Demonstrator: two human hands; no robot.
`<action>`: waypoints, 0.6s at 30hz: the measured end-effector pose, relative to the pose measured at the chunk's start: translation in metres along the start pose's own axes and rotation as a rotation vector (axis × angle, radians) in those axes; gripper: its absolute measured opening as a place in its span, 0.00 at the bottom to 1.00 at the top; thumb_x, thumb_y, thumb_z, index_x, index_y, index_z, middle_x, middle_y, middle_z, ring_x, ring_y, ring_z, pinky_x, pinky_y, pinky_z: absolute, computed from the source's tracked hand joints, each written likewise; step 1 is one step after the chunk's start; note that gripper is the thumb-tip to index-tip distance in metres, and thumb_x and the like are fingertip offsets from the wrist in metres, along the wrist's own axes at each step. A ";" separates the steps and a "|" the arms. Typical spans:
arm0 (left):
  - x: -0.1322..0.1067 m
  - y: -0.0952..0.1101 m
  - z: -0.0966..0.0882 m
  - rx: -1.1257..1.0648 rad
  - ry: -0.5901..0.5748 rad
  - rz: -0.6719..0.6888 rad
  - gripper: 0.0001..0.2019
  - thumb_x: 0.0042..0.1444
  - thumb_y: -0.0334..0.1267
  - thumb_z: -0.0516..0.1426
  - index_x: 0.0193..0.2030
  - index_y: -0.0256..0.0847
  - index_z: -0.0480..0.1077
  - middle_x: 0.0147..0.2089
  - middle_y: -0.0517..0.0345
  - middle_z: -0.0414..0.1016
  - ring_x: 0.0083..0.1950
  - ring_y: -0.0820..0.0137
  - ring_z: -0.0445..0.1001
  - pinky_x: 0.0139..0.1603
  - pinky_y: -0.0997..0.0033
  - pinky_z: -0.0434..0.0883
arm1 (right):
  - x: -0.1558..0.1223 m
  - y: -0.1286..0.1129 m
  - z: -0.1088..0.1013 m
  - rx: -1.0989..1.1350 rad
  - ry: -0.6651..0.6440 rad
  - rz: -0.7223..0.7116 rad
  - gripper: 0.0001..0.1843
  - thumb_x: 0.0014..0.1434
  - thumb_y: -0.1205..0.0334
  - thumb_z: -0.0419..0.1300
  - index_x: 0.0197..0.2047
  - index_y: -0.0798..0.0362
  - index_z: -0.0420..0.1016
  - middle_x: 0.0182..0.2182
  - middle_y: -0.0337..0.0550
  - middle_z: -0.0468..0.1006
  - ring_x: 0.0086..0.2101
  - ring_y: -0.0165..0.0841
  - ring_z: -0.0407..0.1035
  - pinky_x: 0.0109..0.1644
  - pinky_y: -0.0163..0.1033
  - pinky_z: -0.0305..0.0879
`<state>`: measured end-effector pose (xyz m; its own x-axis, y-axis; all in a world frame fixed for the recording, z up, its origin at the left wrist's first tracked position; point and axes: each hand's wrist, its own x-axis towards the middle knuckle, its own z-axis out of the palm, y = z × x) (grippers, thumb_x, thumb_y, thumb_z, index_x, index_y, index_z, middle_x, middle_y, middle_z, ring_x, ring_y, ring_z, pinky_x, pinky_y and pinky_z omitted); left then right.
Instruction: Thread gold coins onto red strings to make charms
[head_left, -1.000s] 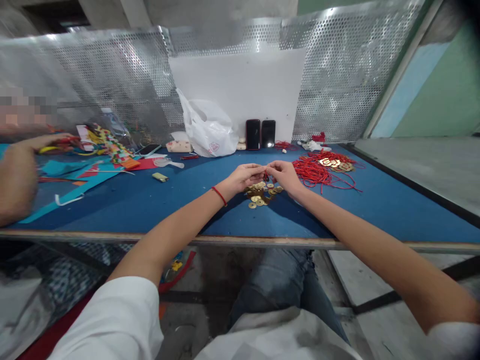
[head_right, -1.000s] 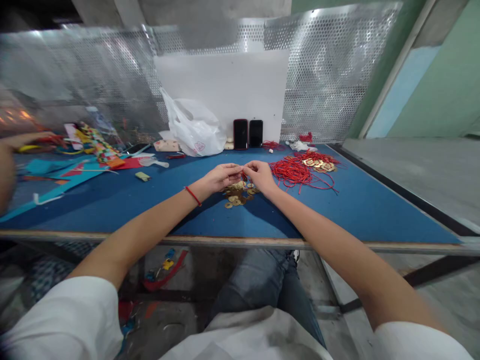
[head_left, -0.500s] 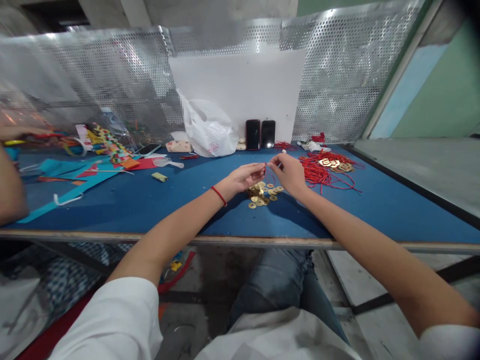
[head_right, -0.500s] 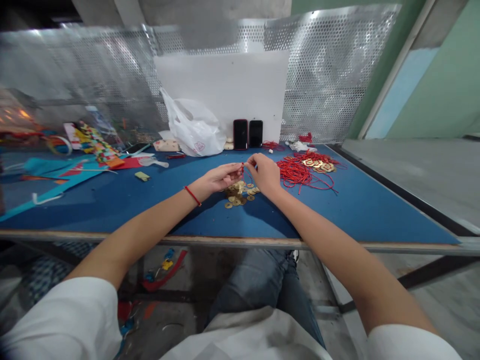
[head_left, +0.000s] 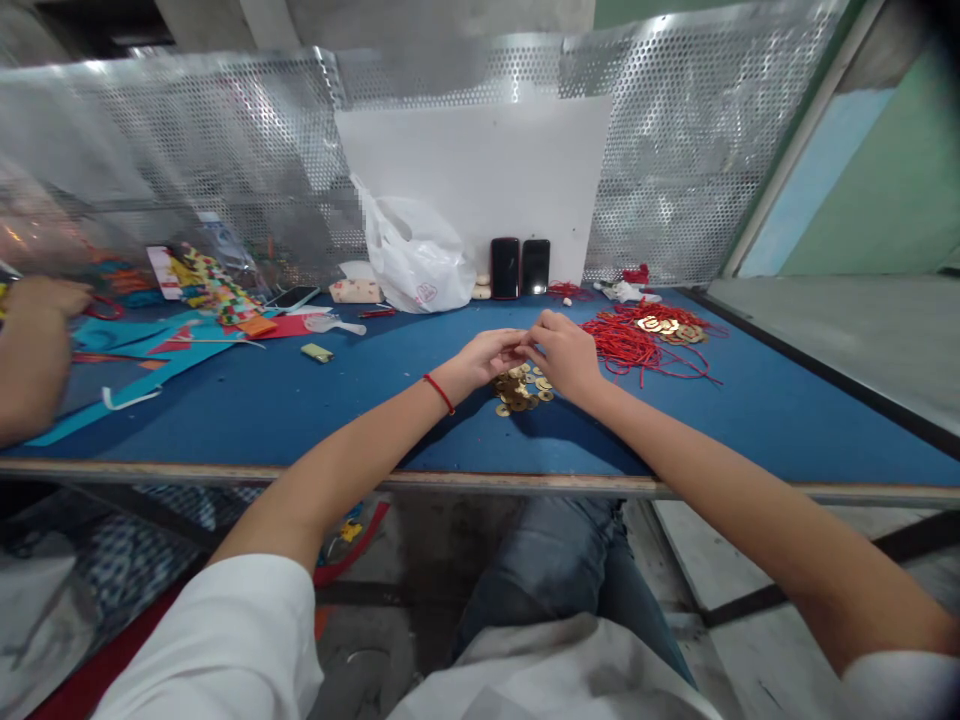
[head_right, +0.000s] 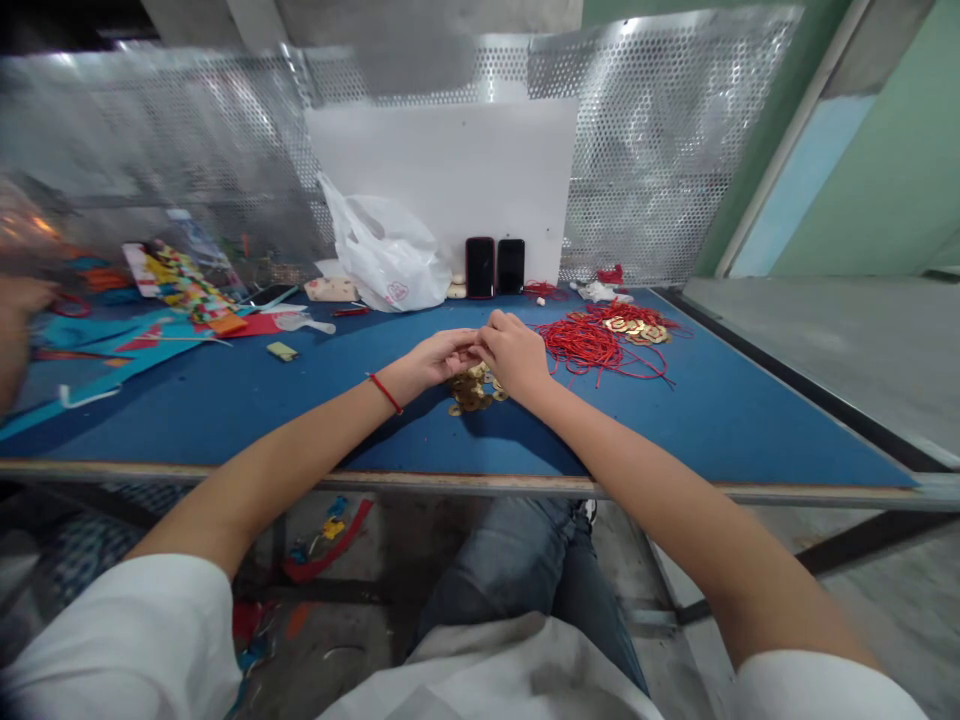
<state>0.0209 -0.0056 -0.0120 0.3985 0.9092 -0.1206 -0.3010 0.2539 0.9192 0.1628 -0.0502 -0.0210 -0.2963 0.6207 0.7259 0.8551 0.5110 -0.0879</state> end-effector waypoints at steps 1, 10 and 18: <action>0.000 0.000 0.000 0.005 0.010 0.014 0.07 0.55 0.24 0.57 0.27 0.32 0.71 0.24 0.59 0.72 0.25 0.79 0.69 0.33 0.78 0.68 | 0.001 0.001 0.000 0.028 0.025 0.014 0.11 0.62 0.56 0.55 0.33 0.52 0.74 0.36 0.47 0.73 0.39 0.38 0.64 0.37 0.39 0.56; -0.002 -0.002 -0.001 0.078 0.062 0.099 0.04 0.50 0.20 0.60 0.32 0.29 0.75 0.28 0.52 0.76 0.30 0.75 0.74 0.41 0.73 0.71 | 0.007 0.020 0.023 0.600 -0.039 0.444 0.11 0.60 0.59 0.52 0.30 0.54 0.70 0.28 0.42 0.74 0.31 0.33 0.67 0.38 0.39 0.62; -0.004 -0.005 0.003 0.355 0.087 0.305 0.04 0.46 0.23 0.61 0.29 0.32 0.75 0.25 0.58 0.75 0.26 0.78 0.69 0.33 0.76 0.67 | 0.005 0.012 0.018 1.030 -0.121 0.733 0.08 0.49 0.61 0.64 0.24 0.56 0.73 0.20 0.38 0.72 0.20 0.25 0.62 0.25 0.32 0.60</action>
<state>0.0231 -0.0112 -0.0149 0.2593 0.9529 0.1572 -0.0719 -0.1433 0.9871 0.1638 -0.0300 -0.0306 0.0211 0.9752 0.2204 0.1254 0.2161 -0.9683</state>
